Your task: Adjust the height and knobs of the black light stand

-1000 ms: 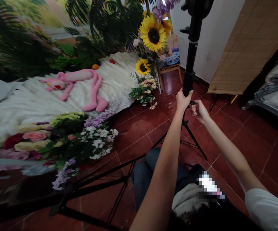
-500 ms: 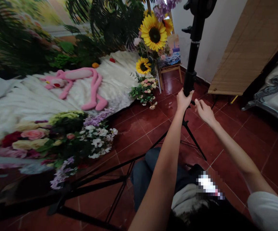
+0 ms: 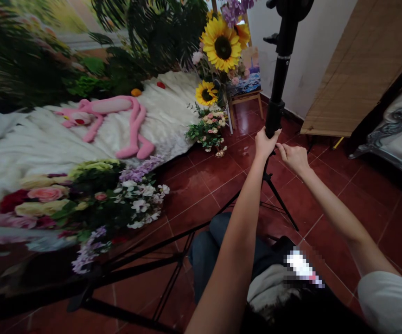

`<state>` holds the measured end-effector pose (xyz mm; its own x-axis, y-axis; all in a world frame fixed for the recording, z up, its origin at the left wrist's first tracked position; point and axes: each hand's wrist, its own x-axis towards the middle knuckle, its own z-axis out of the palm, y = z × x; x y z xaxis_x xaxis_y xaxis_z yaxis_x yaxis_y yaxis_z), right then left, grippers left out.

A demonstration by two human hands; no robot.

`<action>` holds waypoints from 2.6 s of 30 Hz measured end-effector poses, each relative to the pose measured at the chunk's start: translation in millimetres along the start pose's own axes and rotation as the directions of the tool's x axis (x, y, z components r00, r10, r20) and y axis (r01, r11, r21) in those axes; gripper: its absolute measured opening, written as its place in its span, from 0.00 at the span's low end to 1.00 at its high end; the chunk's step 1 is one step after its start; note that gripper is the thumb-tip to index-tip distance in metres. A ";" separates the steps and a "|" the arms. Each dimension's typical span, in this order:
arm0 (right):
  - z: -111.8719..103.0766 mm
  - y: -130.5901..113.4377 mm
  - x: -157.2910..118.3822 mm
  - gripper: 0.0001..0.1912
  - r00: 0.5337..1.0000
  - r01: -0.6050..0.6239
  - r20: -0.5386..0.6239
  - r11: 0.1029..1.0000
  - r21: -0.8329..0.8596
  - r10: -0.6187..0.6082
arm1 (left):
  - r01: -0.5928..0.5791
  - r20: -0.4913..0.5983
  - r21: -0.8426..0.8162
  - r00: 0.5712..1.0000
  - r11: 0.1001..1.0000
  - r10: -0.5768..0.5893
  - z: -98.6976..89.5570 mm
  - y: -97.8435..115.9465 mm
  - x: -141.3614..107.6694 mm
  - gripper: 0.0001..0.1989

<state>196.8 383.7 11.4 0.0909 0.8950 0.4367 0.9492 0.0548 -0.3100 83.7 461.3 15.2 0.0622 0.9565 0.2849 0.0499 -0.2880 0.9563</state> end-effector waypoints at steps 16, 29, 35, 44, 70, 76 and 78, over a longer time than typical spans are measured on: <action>19.4 -34.9 -8.3 0.40 0.917 -0.368 0.169 0.603 0.707 0.362 | -0.030 -0.007 -0.048 1.000 0.998 0.030 2.5 -4.3 -0.4 0.15; 19.9 -37.2 -10.5 0.39 0.879 -0.423 0.206 0.504 0.753 0.431 | 0.249 0.088 -0.075 0.966 0.966 -0.242 -126.2 -70.5 -137.8 0.20; 32.4 -63.1 -22.7 0.32 0.850 -0.395 0.195 0.347 0.851 0.490 | 0.414 -0.362 0.095 0.862 0.905 -0.356 -314.3 -111.8 -252.4 0.25; 82.3 -229.3 -73.3 0.18 0.872 -0.456 0.487 0.274 0.847 -0.056 | 0.413 -0.857 0.139 0.506 0.900 -0.100 -485.4 -31.0 -346.0 0.14; 158.6 -601.4 -169.5 0.22 0.276 -0.728 0.492 0.155 0.668 -0.825 | 0.735 -0.895 0.393 0.444 0.552 0.046 -528.7 52.0 -327.0 0.25; 168.9 -619.4 -186.6 0.28 0.336 -0.806 0.491 0.024 0.591 -0.803 | 0.702 -0.896 0.399 0.434 0.590 0.089 -530.8 42.6 -326.6 0.23; 169.9 -623.6 -185.5 0.28 0.404 -0.792 0.504 -0.017 0.610 -0.764 | 0.684 -0.898 0.397 0.427 0.612 0.106 -532.3 37.7 -325.6 0.23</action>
<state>-463.2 258.7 -19.7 -0.8398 0.5428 -0.0120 -0.2717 -0.4393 -0.8562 -465.3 163.2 -6.5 -0.8633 0.4184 0.2821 0.4692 0.4597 0.7540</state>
